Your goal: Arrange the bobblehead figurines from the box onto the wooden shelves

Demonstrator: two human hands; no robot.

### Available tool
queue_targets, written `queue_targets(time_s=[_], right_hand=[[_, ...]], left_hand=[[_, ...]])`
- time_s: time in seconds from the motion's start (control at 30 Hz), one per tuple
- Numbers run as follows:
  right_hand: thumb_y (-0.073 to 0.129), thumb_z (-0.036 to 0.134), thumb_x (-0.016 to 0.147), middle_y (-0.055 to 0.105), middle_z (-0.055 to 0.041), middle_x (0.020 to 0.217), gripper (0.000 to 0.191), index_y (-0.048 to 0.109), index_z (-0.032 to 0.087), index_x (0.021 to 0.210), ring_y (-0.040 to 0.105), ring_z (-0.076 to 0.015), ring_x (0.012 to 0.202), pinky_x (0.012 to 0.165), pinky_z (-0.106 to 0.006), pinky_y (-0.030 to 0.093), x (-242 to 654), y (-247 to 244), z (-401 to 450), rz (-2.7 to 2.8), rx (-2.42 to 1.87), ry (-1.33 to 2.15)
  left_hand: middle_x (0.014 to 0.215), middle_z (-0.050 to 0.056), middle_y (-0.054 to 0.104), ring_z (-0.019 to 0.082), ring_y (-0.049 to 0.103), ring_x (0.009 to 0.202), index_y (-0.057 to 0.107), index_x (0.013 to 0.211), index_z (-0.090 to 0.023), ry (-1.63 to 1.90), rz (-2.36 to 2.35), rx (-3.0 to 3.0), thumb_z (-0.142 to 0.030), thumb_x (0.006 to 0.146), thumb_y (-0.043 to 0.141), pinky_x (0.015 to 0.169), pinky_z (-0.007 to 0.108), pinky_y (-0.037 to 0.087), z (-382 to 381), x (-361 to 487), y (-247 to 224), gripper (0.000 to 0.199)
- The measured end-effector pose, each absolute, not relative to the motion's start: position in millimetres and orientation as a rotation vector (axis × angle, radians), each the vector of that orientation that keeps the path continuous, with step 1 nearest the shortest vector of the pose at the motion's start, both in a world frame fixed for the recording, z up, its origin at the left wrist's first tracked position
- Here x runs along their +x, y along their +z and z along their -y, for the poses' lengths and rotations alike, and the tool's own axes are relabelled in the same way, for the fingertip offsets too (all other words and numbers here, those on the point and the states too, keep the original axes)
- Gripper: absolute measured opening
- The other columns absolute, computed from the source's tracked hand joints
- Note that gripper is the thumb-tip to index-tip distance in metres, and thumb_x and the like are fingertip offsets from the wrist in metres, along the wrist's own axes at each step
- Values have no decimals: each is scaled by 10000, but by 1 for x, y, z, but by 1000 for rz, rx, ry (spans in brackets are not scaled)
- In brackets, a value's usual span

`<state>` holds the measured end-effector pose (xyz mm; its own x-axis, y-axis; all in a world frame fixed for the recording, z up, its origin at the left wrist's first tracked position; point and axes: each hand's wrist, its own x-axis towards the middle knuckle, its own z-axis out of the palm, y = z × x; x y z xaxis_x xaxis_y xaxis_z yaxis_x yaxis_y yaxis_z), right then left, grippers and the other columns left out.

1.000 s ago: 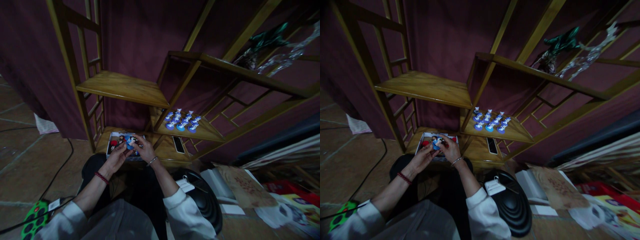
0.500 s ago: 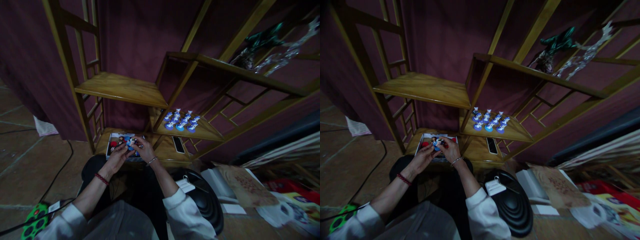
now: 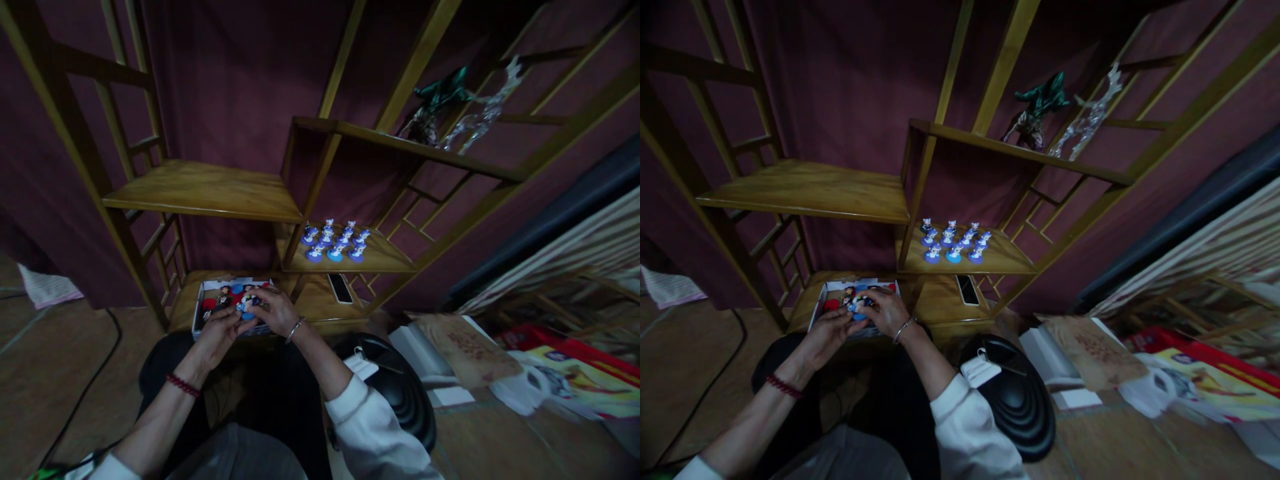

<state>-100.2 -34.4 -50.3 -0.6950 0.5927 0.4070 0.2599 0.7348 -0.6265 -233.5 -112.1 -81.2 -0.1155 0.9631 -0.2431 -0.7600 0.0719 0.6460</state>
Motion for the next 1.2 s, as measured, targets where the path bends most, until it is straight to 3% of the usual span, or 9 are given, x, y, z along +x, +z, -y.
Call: queue_targets(time_s=[0.17, 0.33, 0.47, 0.6, 0.8, 1.03, 1.2], right_hand=[[608, 333, 780, 665, -30, 943, 243, 643, 235, 1000, 582, -169, 911, 822, -283, 435, -87, -45, 33, 2308, -626, 742], [614, 333, 775, 658, -7, 886, 242, 646, 247, 999, 588, -145, 814, 747, -245, 448, -73, -37, 33, 2333, -623, 765], [618, 333, 768, 661, -7, 871, 252, 641, 269, 1011, 584, -149, 775, 732, -256, 458, -62, -36, 33, 2324, -746, 664], [608, 291, 780, 666, -28, 920, 268, 627, 264, 1046, 574, -174, 876, 814, -296, 446, -53, -40, 34, 2260, -802, 553], [586, 315, 801, 663, -16, 989, 269, 614, 263, 1064, 573, -160, 925, 853, -301, 437, -42, -37, 34, 2145, -685, 675], [620, 334, 769, 620, -36, 1094, 471, 504, 271, 1221, 561, -171, 978, 865, -315, 450, -28, -39, 30, 1961, -772, 783], [620, 333, 762, 618, -42, 1086, 487, 500, 253, 1227, 582, -171, 949, 852, -320, 471, -16, -43, 30, 1879, -805, 878]], left_hand=[[737, 69, 678, 159, 657, 693, 658, 657, -70, 1472, -824, 303, 43, 699, 561, 740, 326, 558, 110, -225, -76, 154], [708, 66, 677, 159, 660, 656, 644, 614, -80, 1428, -846, 306, 53, 684, 571, 671, 283, 567, 110, -215, -69, 167], [717, 54, 670, 160, 658, 677, 648, 655, -89, 1451, -855, 376, 15, 677, 616, 699, 310, 569, 106, -201, -65, 111], [705, 23, 653, 138, 646, 678, 636, 649, -102, 1538, -867, 355, 19, 688, 603, 748, 343, 566, 99, -187, -61, 131], [703, 29, 657, 157, 653, 676, 625, 633, -102, 1469, -842, 379, 11, 677, 614, 775, 376, 553, 96, -181, -51, 122], [700, 40, 669, 163, 659, 692, 624, 624, -96, 1449, -803, 356, 3, 705, 588, 820, 388, 530, 88, -167, -35, 133], [758, 62, 683, 184, 668, 710, 612, 632, -99, 1410, -798, 366, -1, 733, 557, 839, 430, 513, 85, -153, -26, 152]])
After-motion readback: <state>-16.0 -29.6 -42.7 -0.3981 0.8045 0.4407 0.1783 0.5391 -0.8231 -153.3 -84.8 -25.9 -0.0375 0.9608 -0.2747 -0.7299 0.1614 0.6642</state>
